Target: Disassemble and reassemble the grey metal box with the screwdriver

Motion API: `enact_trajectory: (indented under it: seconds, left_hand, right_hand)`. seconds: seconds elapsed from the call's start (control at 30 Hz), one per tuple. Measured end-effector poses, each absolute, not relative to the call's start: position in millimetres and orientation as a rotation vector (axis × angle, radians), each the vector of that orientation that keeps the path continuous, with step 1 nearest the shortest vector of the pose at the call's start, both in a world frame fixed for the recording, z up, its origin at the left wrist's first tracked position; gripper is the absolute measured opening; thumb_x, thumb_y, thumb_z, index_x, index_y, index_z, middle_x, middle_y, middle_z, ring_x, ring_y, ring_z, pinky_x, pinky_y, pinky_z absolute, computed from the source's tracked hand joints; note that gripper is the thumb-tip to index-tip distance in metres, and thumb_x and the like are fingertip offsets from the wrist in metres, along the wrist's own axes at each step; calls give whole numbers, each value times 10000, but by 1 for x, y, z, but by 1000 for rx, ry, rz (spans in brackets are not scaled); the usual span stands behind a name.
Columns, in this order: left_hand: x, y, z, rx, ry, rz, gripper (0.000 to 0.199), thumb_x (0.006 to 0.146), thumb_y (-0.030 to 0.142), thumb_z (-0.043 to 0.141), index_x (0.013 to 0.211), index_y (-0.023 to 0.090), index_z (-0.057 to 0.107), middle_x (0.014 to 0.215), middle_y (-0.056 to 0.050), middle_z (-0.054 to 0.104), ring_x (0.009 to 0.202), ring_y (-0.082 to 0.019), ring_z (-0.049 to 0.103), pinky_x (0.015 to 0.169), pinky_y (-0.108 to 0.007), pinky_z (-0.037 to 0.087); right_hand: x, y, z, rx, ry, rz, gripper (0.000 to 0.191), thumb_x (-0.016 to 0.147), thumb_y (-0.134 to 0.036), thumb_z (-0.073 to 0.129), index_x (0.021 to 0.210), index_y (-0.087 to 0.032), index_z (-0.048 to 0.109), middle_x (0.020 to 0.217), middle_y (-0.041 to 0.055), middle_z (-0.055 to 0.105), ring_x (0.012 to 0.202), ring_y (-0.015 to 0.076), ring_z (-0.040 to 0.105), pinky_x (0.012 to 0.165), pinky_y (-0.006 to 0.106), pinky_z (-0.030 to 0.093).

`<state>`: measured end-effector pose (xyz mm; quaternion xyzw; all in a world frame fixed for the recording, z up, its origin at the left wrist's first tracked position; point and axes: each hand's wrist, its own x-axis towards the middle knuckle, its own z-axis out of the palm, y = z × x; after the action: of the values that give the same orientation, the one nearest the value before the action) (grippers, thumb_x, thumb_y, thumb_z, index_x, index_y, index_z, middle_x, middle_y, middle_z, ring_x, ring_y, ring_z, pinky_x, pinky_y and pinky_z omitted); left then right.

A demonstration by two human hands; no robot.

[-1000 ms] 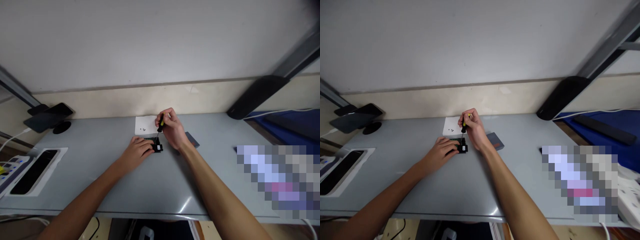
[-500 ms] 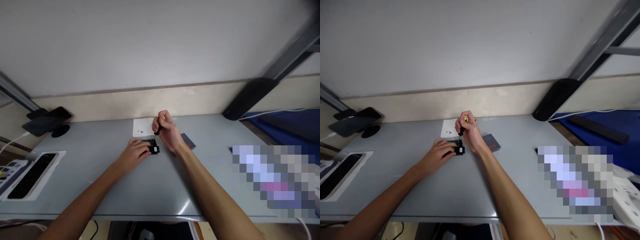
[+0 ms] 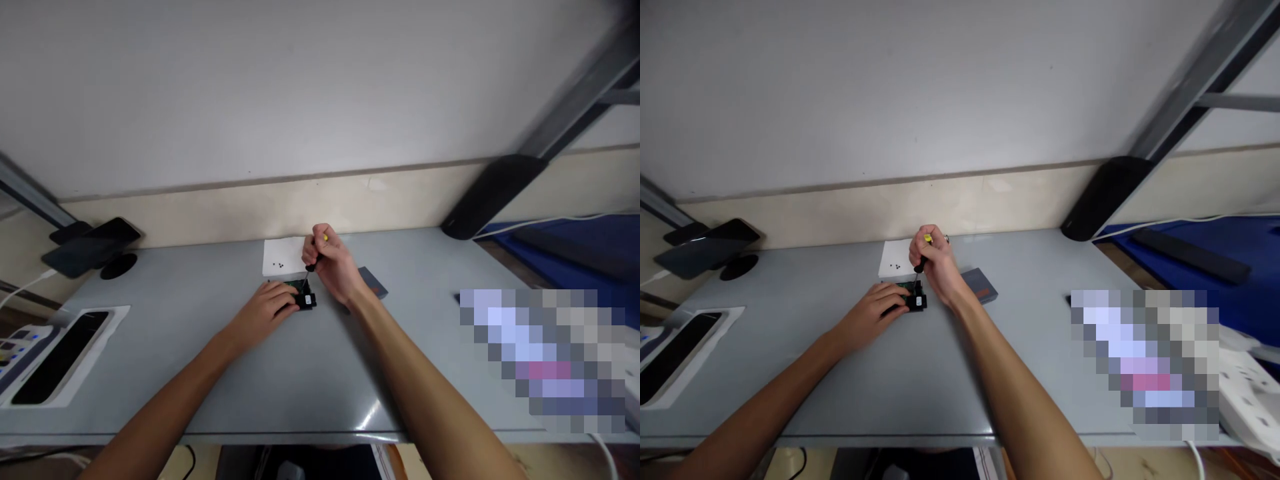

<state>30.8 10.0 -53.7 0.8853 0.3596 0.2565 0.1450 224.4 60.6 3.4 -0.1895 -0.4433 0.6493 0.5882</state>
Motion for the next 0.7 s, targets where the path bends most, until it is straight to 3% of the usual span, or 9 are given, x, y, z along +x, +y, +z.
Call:
enact_trajectory:
  seconds: [0.1,0.2,0.4,0.53,0.7]
  left_hand:
    - [32,10,-55,2557,1027,804,161,1057,289,532,1009,216,667,1221,-53,691,1173,-200,597,1047,-404,429]
    - [31,8,-58,2555,1026,847,158,1049,301,552,1001,220,679,1194,-51,693,1155,-199,607,1054,-413,427]
    - [23,32,-46,2411,1272,1186,215,1023,376,581,920,222,690,923,-42,690,938,-207,612,891,-392,489]
    - [30,76,-28,2589,1335,1015,253,1015,381,578,877,208,701,877,-43,694,879,-219,595,872,-401,475]
    - [60,120,-36,2613,1283,719,177,944,189,577,818,202,700,834,-39,717,830,-218,638,789,-351,494]
  right_hand:
    - [225,61,3,-443,-1096,1496,218,904,-341,694,864,-256,497,739,-21,482,667,151,448,660,295,371]
    - [230,62,5,-442,-1158,1501,150,946,-362,632,883,-233,591,859,21,562,765,166,524,730,315,412]
    - [238,64,6,-414,-1245,1611,203,961,-389,566,940,-209,658,789,44,584,727,196,528,737,353,435]
    - [233,63,3,-380,-1201,1599,229,940,-415,581,907,-202,659,765,42,569,715,195,518,719,347,430]
    - [228,63,2,-343,-1154,1620,199,913,-393,601,864,-202,634,748,43,555,701,188,499,659,325,418]
